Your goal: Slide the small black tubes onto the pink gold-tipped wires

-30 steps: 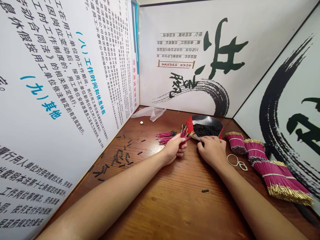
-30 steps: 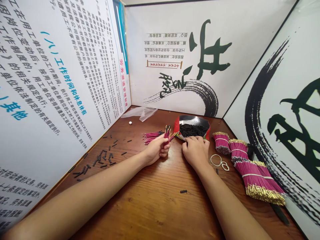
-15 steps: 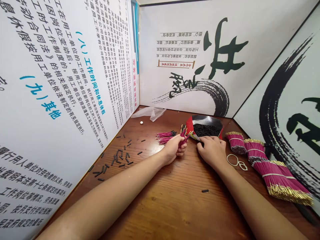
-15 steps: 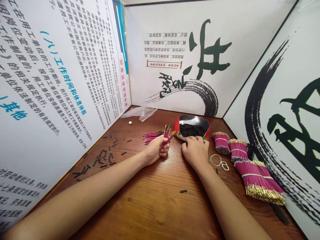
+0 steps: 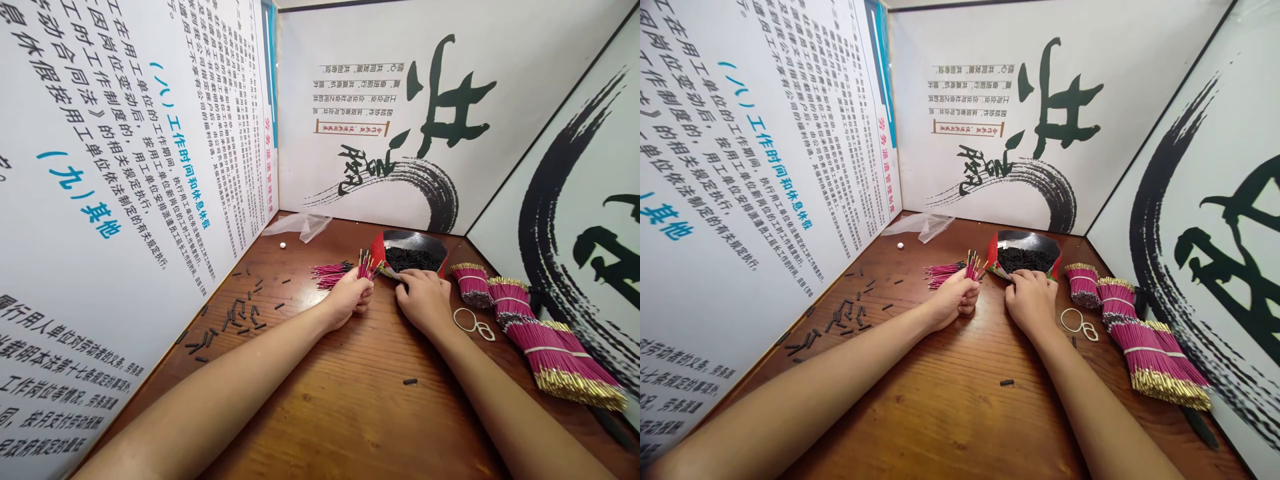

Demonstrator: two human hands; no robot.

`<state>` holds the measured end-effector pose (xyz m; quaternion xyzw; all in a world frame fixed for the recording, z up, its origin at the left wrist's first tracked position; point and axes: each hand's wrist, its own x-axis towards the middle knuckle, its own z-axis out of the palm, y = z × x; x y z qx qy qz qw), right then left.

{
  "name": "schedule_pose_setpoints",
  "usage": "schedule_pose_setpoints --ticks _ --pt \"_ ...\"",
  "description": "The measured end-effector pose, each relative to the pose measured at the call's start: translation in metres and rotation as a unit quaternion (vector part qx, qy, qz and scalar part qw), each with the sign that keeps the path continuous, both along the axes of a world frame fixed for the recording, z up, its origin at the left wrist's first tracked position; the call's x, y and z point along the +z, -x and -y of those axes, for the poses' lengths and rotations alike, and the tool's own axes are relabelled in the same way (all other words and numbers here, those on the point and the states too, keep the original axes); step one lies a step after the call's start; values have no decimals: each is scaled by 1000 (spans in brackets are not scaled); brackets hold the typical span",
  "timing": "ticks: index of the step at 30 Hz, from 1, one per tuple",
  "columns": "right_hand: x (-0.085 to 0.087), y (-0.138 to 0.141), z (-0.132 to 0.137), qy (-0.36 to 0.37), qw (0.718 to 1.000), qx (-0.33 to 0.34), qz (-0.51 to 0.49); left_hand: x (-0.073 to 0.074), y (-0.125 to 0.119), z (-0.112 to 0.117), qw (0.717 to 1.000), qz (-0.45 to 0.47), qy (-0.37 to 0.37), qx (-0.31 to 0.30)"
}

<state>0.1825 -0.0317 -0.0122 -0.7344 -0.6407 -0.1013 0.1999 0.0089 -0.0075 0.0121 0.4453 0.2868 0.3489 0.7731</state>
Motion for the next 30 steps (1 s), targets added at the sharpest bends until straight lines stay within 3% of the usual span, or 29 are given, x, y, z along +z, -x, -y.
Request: schedule_pose_setpoints --ticks 11,30 --pt "2 3 1 51 999 -6 3 -5 0 -4 1000 11 6 -12" --pt "1 2 0 -54 998 -6 -21 -5 0 -5 999 25 18 -39"
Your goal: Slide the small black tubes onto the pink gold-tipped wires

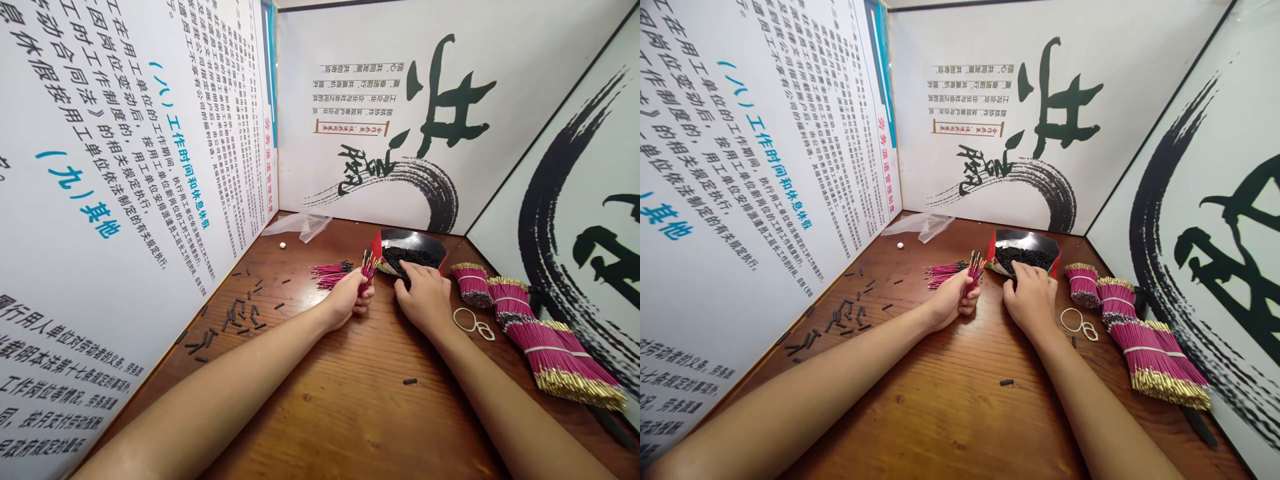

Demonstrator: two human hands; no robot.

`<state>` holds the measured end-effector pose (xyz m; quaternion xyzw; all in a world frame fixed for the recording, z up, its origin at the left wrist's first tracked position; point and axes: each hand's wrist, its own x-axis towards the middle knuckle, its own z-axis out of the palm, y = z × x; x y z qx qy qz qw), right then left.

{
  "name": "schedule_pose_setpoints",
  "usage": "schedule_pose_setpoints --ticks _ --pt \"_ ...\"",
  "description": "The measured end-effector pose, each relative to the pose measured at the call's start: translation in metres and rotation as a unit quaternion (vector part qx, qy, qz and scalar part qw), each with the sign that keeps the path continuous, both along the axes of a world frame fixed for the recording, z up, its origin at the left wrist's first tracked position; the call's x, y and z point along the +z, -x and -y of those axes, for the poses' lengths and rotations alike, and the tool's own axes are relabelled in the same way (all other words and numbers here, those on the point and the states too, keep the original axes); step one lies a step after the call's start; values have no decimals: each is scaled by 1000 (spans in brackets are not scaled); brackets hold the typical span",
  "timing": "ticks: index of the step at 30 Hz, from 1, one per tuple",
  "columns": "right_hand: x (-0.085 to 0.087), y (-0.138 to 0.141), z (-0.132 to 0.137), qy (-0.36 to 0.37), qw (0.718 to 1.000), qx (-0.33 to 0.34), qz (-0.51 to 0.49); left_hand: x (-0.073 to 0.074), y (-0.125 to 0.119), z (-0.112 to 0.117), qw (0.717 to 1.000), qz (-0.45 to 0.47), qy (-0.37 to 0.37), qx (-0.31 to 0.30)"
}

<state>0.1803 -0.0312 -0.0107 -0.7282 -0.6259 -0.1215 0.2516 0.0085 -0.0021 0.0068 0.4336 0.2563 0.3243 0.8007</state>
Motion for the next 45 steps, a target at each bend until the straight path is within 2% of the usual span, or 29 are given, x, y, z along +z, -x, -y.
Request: schedule_pose_setpoints --ticks 7,10,13,16,21,23,31,45 --pt "6 -1 -1 -83 991 53 -91 0 0 0 1000 -8 -1 0" --pt "6 -2 -1 -116 976 91 -158 0 -1 1 1000 -13 -11 4" --pt "7 1 0 -129 956 99 -243 2 -1 2 1000 -22 -15 4" --pt "8 9 0 -126 919 97 -360 4 -1 4 999 -33 -23 4" --pt "14 22 0 -110 829 131 -533 4 -1 4 998 -49 -32 4" --pt "16 25 0 -111 817 135 -550 3 -1 4 998 -51 -33 4" --pt "16 23 2 -134 841 122 -511 2 -1 4 997 -59 -43 -1" --pt "20 25 5 -162 849 115 -490 2 -1 5 996 -64 -55 -12"
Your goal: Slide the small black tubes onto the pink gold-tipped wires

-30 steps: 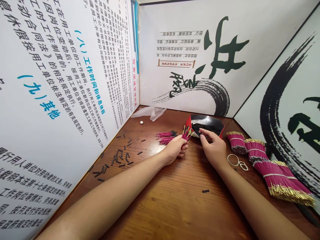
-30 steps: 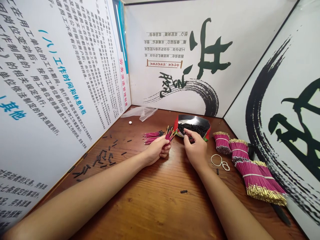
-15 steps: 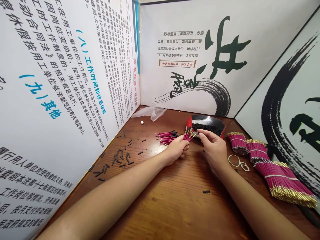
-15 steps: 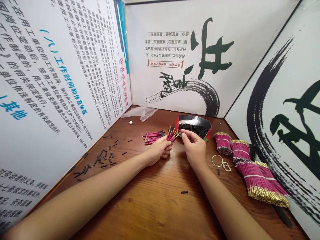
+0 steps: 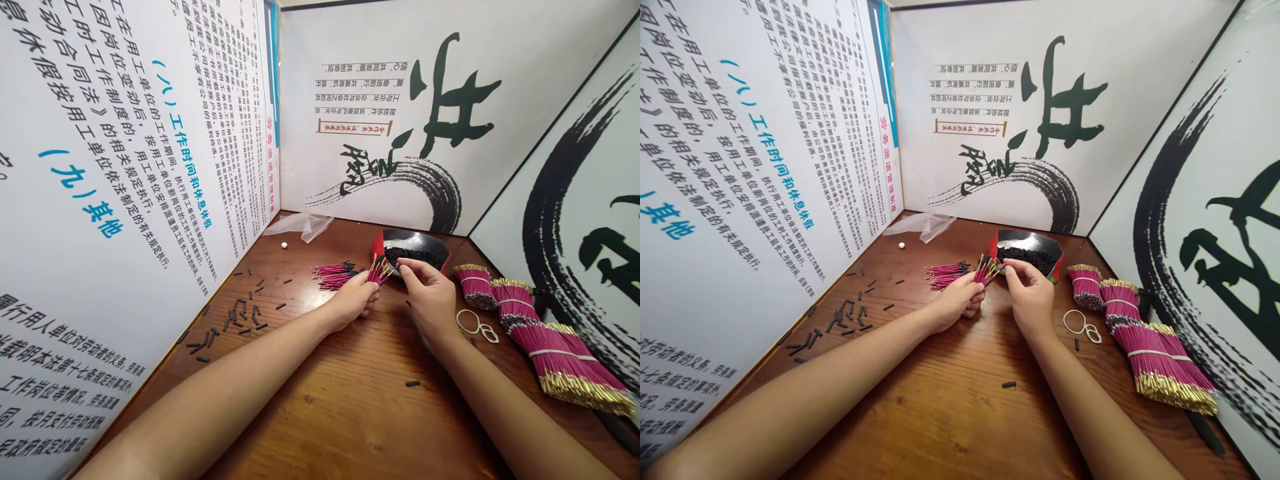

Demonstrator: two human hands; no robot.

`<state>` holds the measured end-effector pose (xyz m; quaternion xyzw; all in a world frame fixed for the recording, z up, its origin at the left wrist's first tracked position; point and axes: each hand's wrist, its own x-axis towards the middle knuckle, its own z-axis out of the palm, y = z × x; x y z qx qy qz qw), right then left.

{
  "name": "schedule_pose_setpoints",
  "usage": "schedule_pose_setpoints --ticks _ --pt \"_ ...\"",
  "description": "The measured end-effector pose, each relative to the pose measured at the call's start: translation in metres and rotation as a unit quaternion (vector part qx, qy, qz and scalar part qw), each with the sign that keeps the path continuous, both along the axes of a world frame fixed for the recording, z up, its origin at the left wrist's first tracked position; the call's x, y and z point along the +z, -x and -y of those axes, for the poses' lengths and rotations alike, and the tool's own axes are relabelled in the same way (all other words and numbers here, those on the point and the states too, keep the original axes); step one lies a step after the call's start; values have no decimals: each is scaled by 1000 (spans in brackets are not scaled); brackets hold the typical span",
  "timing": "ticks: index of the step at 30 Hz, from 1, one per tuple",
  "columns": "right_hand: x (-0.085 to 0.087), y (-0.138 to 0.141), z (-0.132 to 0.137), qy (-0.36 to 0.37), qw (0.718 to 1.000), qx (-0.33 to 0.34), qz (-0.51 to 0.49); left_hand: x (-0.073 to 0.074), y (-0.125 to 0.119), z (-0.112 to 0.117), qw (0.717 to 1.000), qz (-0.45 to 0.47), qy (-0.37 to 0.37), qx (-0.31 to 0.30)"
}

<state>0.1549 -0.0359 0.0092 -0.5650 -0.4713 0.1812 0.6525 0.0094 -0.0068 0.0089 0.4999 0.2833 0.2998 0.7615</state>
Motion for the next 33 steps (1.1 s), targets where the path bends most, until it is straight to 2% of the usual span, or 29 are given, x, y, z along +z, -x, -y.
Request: schedule_pose_setpoints --ticks 6,14,24,33 --pt "-1 0 0 -8 1000 -3 6 -1 0 -1 1000 -2 3 4" --pt "-1 6 2 -5 999 42 32 0 0 0 1000 3 -1 1" --pt "-5 11 0 16 997 72 -22 1 0 0 1000 6 3 14" --pt "-11 17 1 20 996 88 -8 3 -2 4 999 -3 -19 40"
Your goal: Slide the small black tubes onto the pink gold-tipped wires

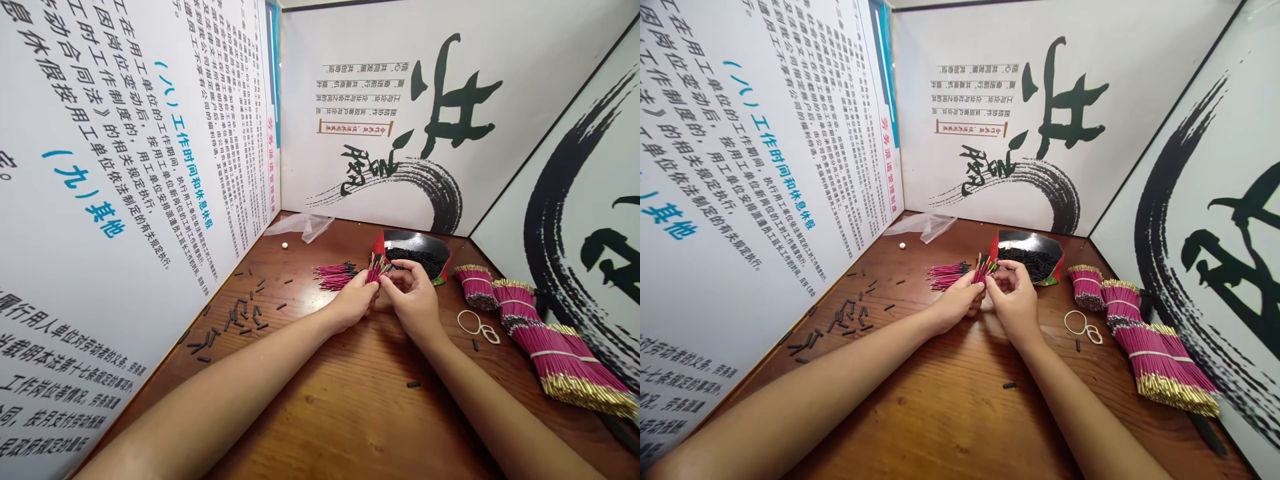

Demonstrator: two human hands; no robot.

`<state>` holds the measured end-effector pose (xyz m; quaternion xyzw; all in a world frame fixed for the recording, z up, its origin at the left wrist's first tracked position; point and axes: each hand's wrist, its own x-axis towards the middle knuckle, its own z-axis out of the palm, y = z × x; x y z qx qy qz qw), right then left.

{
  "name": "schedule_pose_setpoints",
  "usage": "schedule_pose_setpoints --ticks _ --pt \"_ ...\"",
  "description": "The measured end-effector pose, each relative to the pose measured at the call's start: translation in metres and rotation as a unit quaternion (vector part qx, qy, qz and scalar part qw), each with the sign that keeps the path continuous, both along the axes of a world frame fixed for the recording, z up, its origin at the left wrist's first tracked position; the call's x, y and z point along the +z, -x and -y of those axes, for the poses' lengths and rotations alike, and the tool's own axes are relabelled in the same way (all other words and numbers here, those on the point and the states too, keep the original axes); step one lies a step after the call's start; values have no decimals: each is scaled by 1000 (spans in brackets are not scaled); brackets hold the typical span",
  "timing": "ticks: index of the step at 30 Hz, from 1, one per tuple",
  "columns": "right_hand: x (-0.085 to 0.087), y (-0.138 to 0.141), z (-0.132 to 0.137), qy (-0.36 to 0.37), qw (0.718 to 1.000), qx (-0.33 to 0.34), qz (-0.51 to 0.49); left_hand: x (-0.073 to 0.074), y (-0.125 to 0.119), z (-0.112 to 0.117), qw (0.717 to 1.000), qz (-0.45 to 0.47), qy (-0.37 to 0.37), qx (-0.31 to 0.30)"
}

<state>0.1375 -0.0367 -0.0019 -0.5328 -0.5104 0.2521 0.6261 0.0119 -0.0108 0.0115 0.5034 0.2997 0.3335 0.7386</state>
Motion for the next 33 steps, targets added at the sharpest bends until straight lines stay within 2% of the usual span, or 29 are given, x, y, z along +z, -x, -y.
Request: schedule_pose_setpoints --ticks 14,33 --pt "0 3 0 -18 999 0 -29 -2 -1 0 1000 -4 -8 4" --pt "1 2 1 3 1000 12 -23 1 1 1 1000 -11 -6 1"
